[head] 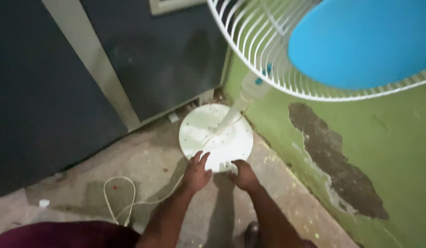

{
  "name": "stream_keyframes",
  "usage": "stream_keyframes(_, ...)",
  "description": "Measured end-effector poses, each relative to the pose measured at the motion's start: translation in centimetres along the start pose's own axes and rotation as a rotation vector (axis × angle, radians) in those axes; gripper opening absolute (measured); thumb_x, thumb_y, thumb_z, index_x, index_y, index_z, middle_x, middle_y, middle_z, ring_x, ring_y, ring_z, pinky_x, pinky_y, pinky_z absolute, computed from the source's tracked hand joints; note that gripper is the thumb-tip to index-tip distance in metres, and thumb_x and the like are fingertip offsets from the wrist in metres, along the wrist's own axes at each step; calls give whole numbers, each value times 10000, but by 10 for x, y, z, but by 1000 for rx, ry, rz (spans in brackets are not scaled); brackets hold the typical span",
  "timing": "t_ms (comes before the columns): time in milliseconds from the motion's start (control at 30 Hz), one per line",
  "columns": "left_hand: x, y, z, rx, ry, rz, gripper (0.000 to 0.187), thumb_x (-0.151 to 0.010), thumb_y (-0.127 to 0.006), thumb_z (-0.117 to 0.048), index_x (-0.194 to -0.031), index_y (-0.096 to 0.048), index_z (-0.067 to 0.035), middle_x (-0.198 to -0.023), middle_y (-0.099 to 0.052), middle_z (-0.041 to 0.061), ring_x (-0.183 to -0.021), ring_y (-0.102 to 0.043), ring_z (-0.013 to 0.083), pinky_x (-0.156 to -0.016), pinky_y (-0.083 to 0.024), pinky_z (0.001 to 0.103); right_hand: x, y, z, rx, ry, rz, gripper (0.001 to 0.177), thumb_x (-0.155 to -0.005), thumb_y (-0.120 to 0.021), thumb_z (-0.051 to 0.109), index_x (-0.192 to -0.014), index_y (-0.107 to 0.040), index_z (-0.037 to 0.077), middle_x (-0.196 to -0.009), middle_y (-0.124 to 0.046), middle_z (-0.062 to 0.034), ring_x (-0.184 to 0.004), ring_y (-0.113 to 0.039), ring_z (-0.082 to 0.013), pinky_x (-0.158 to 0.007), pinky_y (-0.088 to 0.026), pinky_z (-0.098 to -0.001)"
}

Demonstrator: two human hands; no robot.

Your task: The person assembles a standing fan by hand. They attach the front grill, mount the blue fan blades onto the motor shaft, and secure the blades with a central cap. The person also adjusts the fan stand and base during the process.

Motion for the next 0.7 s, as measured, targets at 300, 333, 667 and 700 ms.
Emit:
stream_keyframes(300,4,24,-26,-148,-75,-98,747,-798,-766,-187,-1467,-443,-115,-1540,-335,202,-1373,-337,446,-1110,-344,575,-3,5,2,52,-86,51,596,-771,-808,246,-1298,-628,33,-1334,-607,-203,-1244,-562,-391,-1075,-456,-449)
stream_keyframes(333,6,23,-24,-153,-52,-78,740,-806,-765,-192,-1467,-441,-120,-1545,-328,197,-1381,-327,444,-1114,-331,580,-1,5,5,48,-88,55,596,-771,-808,244,-1300,-629,35,-1338,-608,-198,-1250,-557,-392,-1081,-453,-446)
stream_keyframes(667,-8,44,-73,-50,-252,-266,669,-798,-737,-151,-1422,-504,-90,-1469,-419,208,-1342,-394,447,-1090,-349,573,0,33,40,-1,-69,-60,433,-825,-774,207,-1221,-674,61,-1269,-640,-160,-1229,-561,-359,-1058,-456,-426)
stream_keyframes(700,-10,48,-82,-40,-288,-297,658,-793,-734,-143,-1413,-518,-85,-1448,-441,210,-1332,-411,446,-1086,-358,570,-1,39,46,-15,-32,-106,397,-823,-766,193,-1191,-693,66,-1242,-660,-155,-1216,-571,-356,-1047,-461,-426)
Point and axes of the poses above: each hand's wrist, its own x-axis away from the middle knuckle, its own y-axis out of the back of the hand, z = x × y, the point moved 7 cm from there along -x, towards the middle knuckle
